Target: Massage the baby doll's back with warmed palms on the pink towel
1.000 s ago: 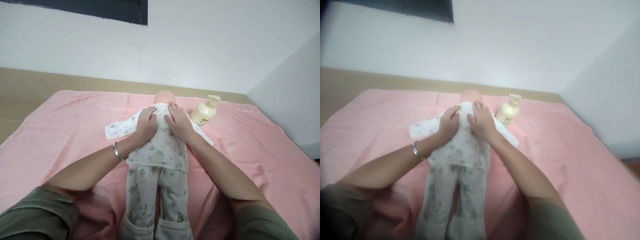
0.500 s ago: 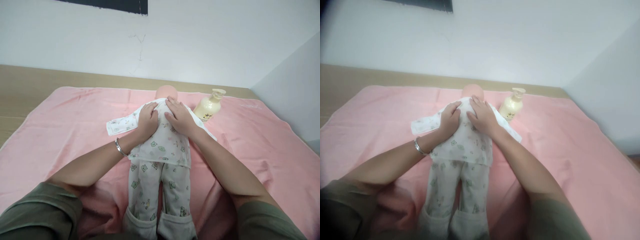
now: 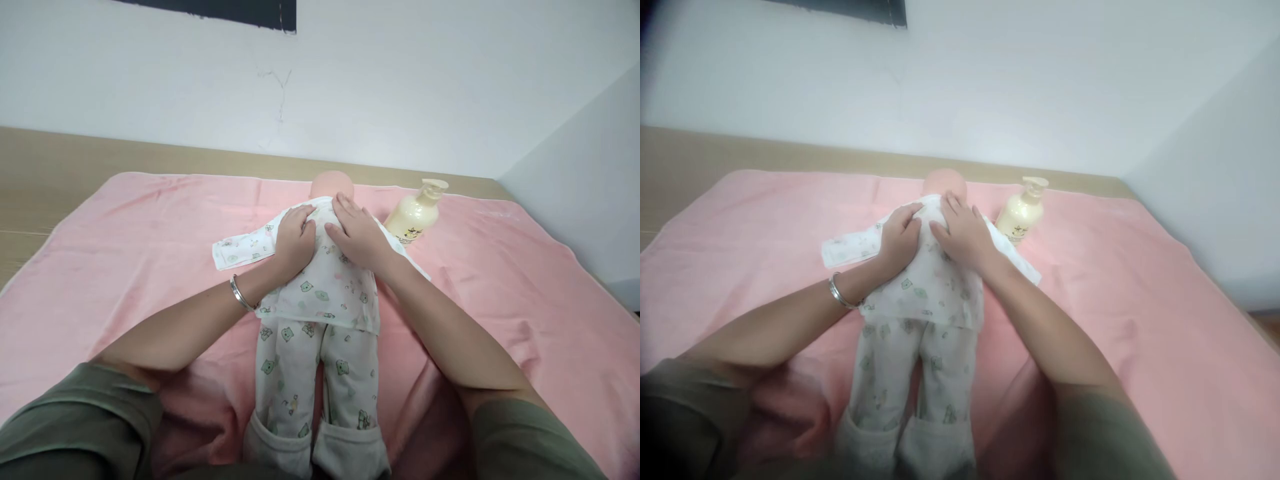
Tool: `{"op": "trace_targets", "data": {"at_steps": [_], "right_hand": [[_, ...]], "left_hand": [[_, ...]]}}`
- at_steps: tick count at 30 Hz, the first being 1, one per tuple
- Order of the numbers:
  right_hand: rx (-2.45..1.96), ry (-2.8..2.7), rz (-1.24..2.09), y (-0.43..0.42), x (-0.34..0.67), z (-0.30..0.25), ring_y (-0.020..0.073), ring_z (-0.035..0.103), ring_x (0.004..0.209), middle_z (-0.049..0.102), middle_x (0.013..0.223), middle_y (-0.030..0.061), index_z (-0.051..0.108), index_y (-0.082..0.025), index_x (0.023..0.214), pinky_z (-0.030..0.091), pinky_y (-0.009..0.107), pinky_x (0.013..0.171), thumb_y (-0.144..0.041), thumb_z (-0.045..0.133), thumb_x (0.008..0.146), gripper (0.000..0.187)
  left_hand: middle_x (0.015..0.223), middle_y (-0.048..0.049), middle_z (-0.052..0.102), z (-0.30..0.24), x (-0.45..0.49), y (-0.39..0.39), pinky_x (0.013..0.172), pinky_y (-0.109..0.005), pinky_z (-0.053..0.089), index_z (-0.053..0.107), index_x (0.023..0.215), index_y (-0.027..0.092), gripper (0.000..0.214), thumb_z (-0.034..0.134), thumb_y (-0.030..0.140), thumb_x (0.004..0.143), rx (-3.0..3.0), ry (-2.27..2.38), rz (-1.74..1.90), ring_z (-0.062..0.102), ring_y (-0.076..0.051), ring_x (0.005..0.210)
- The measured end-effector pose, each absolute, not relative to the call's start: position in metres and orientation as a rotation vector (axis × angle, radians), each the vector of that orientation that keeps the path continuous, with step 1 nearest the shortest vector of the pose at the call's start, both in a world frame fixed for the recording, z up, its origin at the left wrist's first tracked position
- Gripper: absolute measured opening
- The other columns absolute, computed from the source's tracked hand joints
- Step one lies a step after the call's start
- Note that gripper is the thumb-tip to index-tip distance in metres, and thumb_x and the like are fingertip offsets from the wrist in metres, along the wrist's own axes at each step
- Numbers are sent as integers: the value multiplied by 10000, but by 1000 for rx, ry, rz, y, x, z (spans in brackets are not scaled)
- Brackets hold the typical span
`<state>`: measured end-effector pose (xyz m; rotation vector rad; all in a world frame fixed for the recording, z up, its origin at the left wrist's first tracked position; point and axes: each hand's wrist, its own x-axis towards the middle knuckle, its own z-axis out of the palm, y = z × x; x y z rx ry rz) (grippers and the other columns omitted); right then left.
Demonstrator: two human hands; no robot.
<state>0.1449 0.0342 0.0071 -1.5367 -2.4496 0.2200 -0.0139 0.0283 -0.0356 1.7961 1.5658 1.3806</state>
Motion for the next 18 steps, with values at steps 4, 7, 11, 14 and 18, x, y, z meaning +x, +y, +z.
{"op": "trace_targets", "data": {"at_steps": [4, 7, 11, 14, 18], "right_hand": [[-1597, -2333, -47, 0, 130, -1, 410, 338, 1529, 361, 1631, 266, 359, 5, 1559, 300, 607, 1235, -331, 296, 1041, 621], [-1390, -2448, -127, -23, 119, -4, 400, 279, 1560, 342, 1648, 242, 390, -5, 1549, 239, 609, 1269, -287, 324, 1026, 599], [-1287, -2533, 101, 2, 131, -1, 317, 265, 1582, 351, 1666, 155, 403, -72, 1560, 198, 580, 1302, -287, 335, 1004, 600], [-1406, -2424, 219, 32, 145, 1, 323, 252, 1586, 281, 1692, 161, 352, -76, 1582, 229, 611, 1281, -361, 329, 1013, 636], [-1542, -2289, 90, 23, 141, -3, 363, 342, 1538, 396, 1619, 247, 372, -1, 1550, 287, 612, 1247, -329, 294, 1027, 622]], "left_hand": [[1288, -100, 716, -37, -14, 28, 1178, -433, 461, 690, 1175, 149, 415, 430, 216, 858, 1787, 1576, 1376, 623, -245, 1254], [1262, -88, 727, -38, -15, 26, 1158, -422, 478, 700, 1152, 162, 411, 417, 216, 860, 1785, 1551, 1404, 635, -236, 1224], [1233, -82, 735, -38, -15, 27, 1138, -436, 491, 703, 1137, 180, 418, 390, 214, 862, 1828, 1540, 1404, 644, -237, 1193], [1262, -78, 726, -38, -15, 28, 1165, -459, 476, 693, 1164, 187, 422, 410, 230, 854, 1831, 1553, 1396, 631, -248, 1230], [1286, -101, 719, -38, -14, 28, 1187, -476, 459, 693, 1177, 161, 437, 418, 237, 846, 1812, 1568, 1394, 626, -260, 1250]]}}
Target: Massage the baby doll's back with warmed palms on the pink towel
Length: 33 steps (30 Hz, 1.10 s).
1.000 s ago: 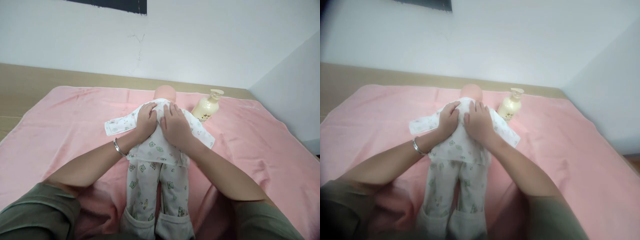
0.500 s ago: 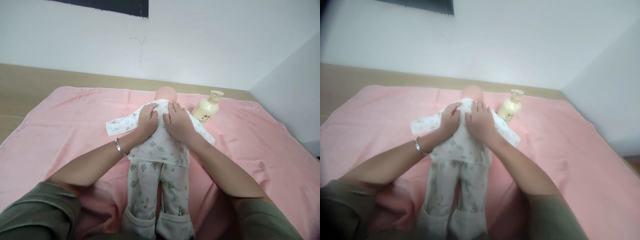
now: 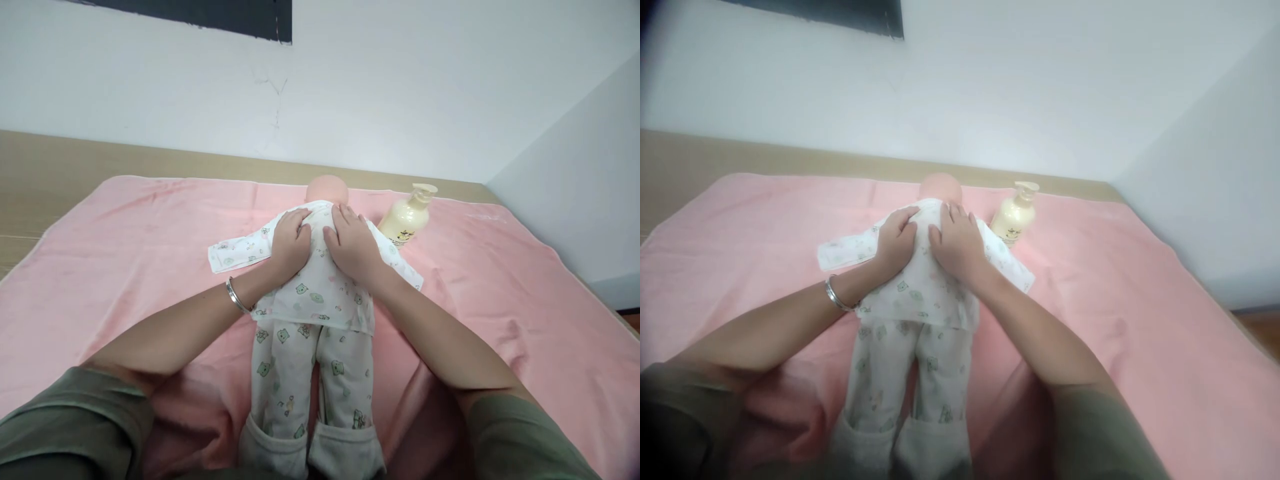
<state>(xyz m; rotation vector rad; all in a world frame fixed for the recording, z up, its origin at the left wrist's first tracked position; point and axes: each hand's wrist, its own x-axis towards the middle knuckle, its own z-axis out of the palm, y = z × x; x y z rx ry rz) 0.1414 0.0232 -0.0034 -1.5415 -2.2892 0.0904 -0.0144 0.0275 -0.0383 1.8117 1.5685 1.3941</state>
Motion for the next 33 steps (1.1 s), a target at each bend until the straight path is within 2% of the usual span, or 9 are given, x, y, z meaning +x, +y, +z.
{"op": "trace_targets", "data": {"at_steps": [5, 9, 12, 17, 20, 24, 27, 30, 33], "right_hand": [[-1408, -2387, -131, -36, 116, -11, 396, 280, 1561, 355, 1638, 256, 378, 4, 1553, 234, 603, 1274, -274, 340, 1016, 606], [-1322, -2437, -55, -38, 114, -11, 346, 244, 1585, 342, 1653, 226, 368, 21, 1555, 182, 564, 1312, -263, 329, 1007, 618], [-1387, -2373, 95, -8, 127, -9, 300, 256, 1587, 348, 1665, 168, 395, -42, 1557, 196, 554, 1310, -271, 287, 1013, 600], [-1575, -2222, 207, 36, 146, -6, 338, 291, 1567, 337, 1664, 198, 344, 1, 1568, 250, 545, 1286, -322, 315, 1008, 647], [-1585, -2215, 136, 29, 142, -6, 363, 382, 1514, 439, 1599, 225, 408, 3, 1527, 309, 585, 1243, -309, 303, 1010, 612], [-1571, -2269, -93, -8, 129, -7, 425, 442, 1456, 488, 1537, 290, 439, 44, 1490, 369, 609, 1192, -265, 312, 1008, 587], [-1491, -2379, -218, -26, 125, -7, 428, 445, 1457, 482, 1527, 318, 448, 77, 1477, 374, 562, 1211, -247, 327, 1008, 583], [-1487, -2409, -152, -12, 132, -4, 389, 482, 1436, 529, 1498, 293, 512, 60, 1432, 374, 514, 1222, -247, 292, 1019, 560], [-1603, -2352, 11, 19, 143, 0, 386, 448, 1459, 499, 1531, 279, 476, 72, 1447, 358, 508, 1229, -321, 332, 1023, 595]], "left_hand": [[1305, -111, 713, -37, -15, 28, 1198, -472, 453, 696, 1178, 146, 444, 413, 237, 848, 1809, 1559, 1358, 622, -258, 1273], [1372, -109, 684, -37, -17, 32, 1241, -461, 414, 685, 1225, 137, 478, 381, 219, 864, 1834, 1541, 1321, 594, -239, 1335], [1432, -132, 642, -37, -14, 31, 1284, -478, 351, 659, 1286, 113, 502, 365, 229, 896, 1934, 1587, 1260, 548, -252, 1398], [1556, -163, 520, -37, -5, 9, 1320, -545, 239, 548, 1432, 66, 552, 329, 267, 967, 2158, 1600, 1136, 377, -311, 1536], [1587, -138, 489, -37, -3, 4, 1319, -555, 229, 519, 1466, 87, 560, 328, 269, 972, 2185, 1531, 1115, 333, -317, 1559], [1586, -133, 492, -33, -11, 21, 1308, -575, 238, 530, 1460, 118, 573, 378, 303, 940, 2052, 1575, 1056, 358, -335, 1542], [1524, -169, 551, -29, -15, 33, 1285, -554, 300, 580, 1399, 89, 569, 370, 311, 919, 2032, 1644, 1023, 451, -335, 1474], [1472, -170, 595, -29, -14, 28, 1267, -546, 336, 607, 1358, 105, 534, 365, 323, 935, 2113, 1662, 1028, 502, -327, 1421], [1479, -161, 591, -30, -8, 13, 1272, -548, 328, 596, 1370, 101, 514, 360, 295, 957, 2248, 1630, 1061, 476, -324, 1447]]}}
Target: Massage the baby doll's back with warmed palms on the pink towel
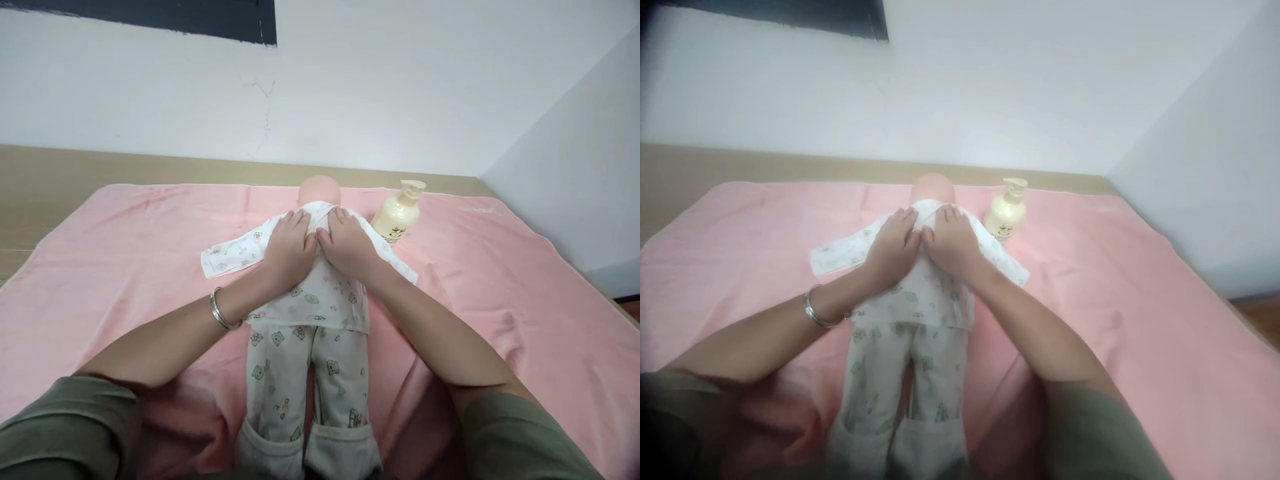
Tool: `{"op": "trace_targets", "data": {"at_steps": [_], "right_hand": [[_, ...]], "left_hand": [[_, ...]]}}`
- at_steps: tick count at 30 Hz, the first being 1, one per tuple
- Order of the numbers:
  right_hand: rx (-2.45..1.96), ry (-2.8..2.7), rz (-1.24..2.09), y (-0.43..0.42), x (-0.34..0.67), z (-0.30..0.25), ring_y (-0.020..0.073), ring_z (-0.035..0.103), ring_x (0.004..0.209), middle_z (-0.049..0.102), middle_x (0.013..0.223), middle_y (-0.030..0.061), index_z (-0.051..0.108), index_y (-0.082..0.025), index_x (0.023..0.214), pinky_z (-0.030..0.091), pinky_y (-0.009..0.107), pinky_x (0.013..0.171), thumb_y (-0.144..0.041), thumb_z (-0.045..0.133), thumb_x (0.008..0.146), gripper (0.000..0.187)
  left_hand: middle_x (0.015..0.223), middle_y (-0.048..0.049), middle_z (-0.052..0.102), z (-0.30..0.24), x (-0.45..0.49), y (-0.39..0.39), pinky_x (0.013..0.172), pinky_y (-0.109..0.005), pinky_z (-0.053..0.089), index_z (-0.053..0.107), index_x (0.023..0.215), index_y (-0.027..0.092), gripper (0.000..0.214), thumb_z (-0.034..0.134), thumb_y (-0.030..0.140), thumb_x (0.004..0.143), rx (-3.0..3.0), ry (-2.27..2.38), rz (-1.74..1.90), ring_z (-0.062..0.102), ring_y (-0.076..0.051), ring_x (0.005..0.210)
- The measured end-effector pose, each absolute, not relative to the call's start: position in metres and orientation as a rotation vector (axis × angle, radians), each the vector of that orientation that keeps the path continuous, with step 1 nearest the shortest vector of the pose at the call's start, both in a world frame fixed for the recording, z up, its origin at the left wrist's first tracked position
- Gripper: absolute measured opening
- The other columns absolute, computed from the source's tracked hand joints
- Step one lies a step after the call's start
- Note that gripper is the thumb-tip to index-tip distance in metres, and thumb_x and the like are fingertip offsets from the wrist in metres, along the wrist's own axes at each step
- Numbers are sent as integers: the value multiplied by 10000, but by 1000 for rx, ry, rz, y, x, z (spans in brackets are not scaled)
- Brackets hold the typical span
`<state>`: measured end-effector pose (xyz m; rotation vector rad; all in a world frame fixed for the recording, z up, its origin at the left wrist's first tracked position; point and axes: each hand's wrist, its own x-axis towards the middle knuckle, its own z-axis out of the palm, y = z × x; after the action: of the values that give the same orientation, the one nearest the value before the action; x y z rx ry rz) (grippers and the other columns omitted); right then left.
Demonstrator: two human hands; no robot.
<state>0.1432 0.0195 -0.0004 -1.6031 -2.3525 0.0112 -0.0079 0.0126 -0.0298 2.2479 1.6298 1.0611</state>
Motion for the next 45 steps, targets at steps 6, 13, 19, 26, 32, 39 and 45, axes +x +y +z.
{"op": "trace_targets", "data": {"at_steps": [6, 13, 19, 26, 32, 39, 45], "right_hand": [[-1597, -2280, -9, 16, 140, -2, 395, 516, 1373, 597, 1433, 253, 544, 11, 1371, 392, 554, 1167, -347, 345, 1011, 546], [-1490, -2368, -240, -11, 130, -5, 392, 506, 1395, 553, 1461, 303, 482, 66, 1424, 363, 521, 1205, -272, 313, 1012, 559], [-1618, -2322, 60, 34, 150, 3, 366, 579, 1285, 630, 1378, 249, 566, -1, 1314, 461, 493, 1099, -284, 317, 1004, 488], [-1529, -2424, -326, -10, 136, 1, 418, 559, 1296, 600, 1360, 321, 480, 58, 1414, 416, 519, 1121, -286, 326, 1014, 550], [-1600, -2361, -49, 20, 145, 2, 359, 561, 1296, 611, 1392, 240, 513, -12, 1407, 454, 462, 1093, -301, 367, 997, 523], [-1572, -2383, -141, 10, 141, 0, 396, 543, 1306, 612, 1349, 292, 557, 25, 1322, 410, 511, 1127, -280, 304, 1018, 499], [-1531, -2337, -14, 7, 136, -6, 396, 379, 1497, 444, 1563, 288, 402, 8, 1516, 296, 542, 1241, -277, 351, 993, 598]], "left_hand": [[1513, -132, 568, -27, -14, 18, 1275, -546, 326, 637, 1334, 124, 508, 372, 275, 927, 2214, 1569, 939, 450, -313, 1470], [1304, -141, 680, -22, -20, 35, 1199, -523, 408, 673, 1170, 151, 423, 323, 274, 966, 2251, 1590, 939, 586, -291, 1258], [1379, -237, 611, -14, -6, -4, 1231, -515, 381, 647, 1192, 46, 423, 339, 222, 961, 2502, 1557, 909, 511, -354, 1371], [1168, -151, 695, 0, -20, 27, 1080, -514, 509, 636, 1022, 161, 314, 346, 245, 935, 2250, 1609, 762, 631, -299, 1118], [1271, -206, 647, -3, -14, 11, 1164, -541, 438, 621, 1124, 90, 396, 281, 227, 974, 2381, 1655, 702, 570, -330, 1244], [1377, -160, 620, -7, -13, 10, 1218, -515, 409, 625, 1203, 115, 419, 304, 166, 937, 2388, 1592, 733, 520, -305, 1357], [1296, -134, 676, -13, -19, 33, 1189, -534, 416, 631, 1196, 162, 417, 287, 251, 977, 2184, 1670, 828, 569, -292, 1278]]}}
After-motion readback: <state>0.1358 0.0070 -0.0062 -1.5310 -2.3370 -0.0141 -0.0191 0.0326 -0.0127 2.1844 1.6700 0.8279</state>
